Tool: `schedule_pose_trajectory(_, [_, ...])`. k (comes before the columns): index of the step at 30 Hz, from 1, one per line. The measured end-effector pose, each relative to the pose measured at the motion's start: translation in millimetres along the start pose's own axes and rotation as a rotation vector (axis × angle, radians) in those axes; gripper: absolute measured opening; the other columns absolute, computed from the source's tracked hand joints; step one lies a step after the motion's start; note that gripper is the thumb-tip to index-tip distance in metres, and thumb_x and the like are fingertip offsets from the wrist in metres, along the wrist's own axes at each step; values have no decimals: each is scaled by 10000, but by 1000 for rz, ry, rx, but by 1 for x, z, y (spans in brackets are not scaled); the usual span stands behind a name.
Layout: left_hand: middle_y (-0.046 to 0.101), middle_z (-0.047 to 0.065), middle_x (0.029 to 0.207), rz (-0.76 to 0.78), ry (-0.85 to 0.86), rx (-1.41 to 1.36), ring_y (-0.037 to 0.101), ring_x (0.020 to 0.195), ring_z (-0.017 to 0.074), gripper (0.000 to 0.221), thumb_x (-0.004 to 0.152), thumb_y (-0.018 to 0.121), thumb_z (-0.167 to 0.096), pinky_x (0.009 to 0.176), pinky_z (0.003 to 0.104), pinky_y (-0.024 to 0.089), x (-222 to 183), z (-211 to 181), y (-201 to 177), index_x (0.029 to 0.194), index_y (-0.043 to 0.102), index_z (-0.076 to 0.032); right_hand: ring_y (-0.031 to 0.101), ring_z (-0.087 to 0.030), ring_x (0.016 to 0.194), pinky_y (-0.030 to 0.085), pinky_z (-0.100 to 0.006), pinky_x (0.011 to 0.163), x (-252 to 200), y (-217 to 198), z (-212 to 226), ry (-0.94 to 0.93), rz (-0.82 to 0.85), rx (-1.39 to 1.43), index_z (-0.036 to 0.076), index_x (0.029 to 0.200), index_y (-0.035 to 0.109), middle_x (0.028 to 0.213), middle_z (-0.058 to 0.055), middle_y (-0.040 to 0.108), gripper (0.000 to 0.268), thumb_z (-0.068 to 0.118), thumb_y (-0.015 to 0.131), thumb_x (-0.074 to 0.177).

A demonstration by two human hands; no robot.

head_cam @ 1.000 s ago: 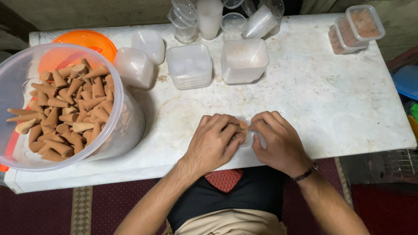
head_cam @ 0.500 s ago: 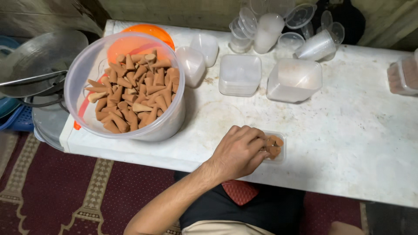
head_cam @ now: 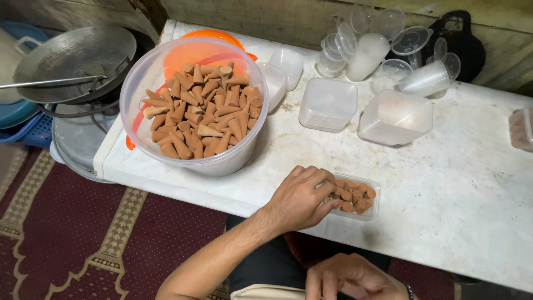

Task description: The person picks up incense cones from a large plastic bucket by hand and places them into small plastic containers, then snaps a lid onto a filled container and places it aside with others.

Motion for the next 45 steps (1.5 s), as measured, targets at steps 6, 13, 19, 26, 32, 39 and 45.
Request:
schedule_pose_trajectory(6, [640, 139, 1115, -56, -14, -6, 624, 941, 316, 220, 992, 645, -231, 752, 422, 471, 3, -20, -76, 998, 652, -11, 656, -305, 820, 497, -428, 762, 22, -1, 65, -191, -87, -361, 86, 892, 661, 921, -165, 710, 215, 291, 635, 950])
schedule_pose_trajectory(13, [628, 171, 1076, -257, 51, 102, 663, 892, 316, 199, 1022, 622, -182, 760, 408, 545, 2, -35, -191, 1045, 634, 15, 628, -301, 783, 496, -408, 739, 75, -2, 117, -334, -51, -479, 51, 905, 629, 879, -196, 657, 264, 297, 664, 994])
schedule_pose_trajectory(19, [650, 151, 1090, -337, -29, 266, 683, 958, 299, 86, 966, 668, -83, 829, 395, 537, 2, 17, -256, 984, 653, -1, 678, -266, 895, 551, -372, 847, 149, -15, 141, -323, -64, -652, 36, 948, 635, 976, -188, 693, 163, 194, 615, 915])
schedule_pose_trajectory(26, [652, 119, 1008, -214, -249, 231, 681, 828, 304, 92, 920, 645, -30, 735, 402, 545, 5, 121, -276, 1007, 674, -34, 619, -190, 777, 532, -296, 688, 240, -44, 148, -114, -237, -1220, 31, 930, 703, 864, -118, 705, 139, -28, 618, 837])
schedule_pose_trajectory(32, [652, 96, 981, -82, -408, 212, 711, 810, 316, 143, 906, 668, -93, 701, 435, 591, 5, 139, -265, 1046, 692, -72, 641, -262, 895, 510, -379, 811, 275, -96, 135, 211, -234, -2230, 154, 888, 706, 808, -2, 725, 98, 170, 743, 798])
schedule_pose_trajectory(39, [646, 100, 974, -68, -409, 214, 714, 818, 300, 173, 901, 682, -111, 695, 424, 588, 5, 138, -262, 1069, 692, -68, 597, -195, 935, 437, -331, 835, 294, -128, 116, 135, -136, -2610, 215, 865, 733, 757, 27, 712, 173, 286, 828, 739])
schedule_pose_trajectory(45, [627, 107, 1018, -26, -420, 283, 697, 914, 357, 190, 924, 659, -182, 776, 491, 584, 6, 132, -261, 1078, 677, -70, 588, -198, 932, 399, -355, 830, 283, -112, 125, 35, -146, -2473, 218, 810, 671, 755, 26, 688, 133, 242, 790, 757])
Point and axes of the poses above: each hand's wrist, its own x-axis towards the middle knuckle, its own y-axis out of the palm, z = x × y, the point moved 6 cm from there along x, towards the middle knuckle
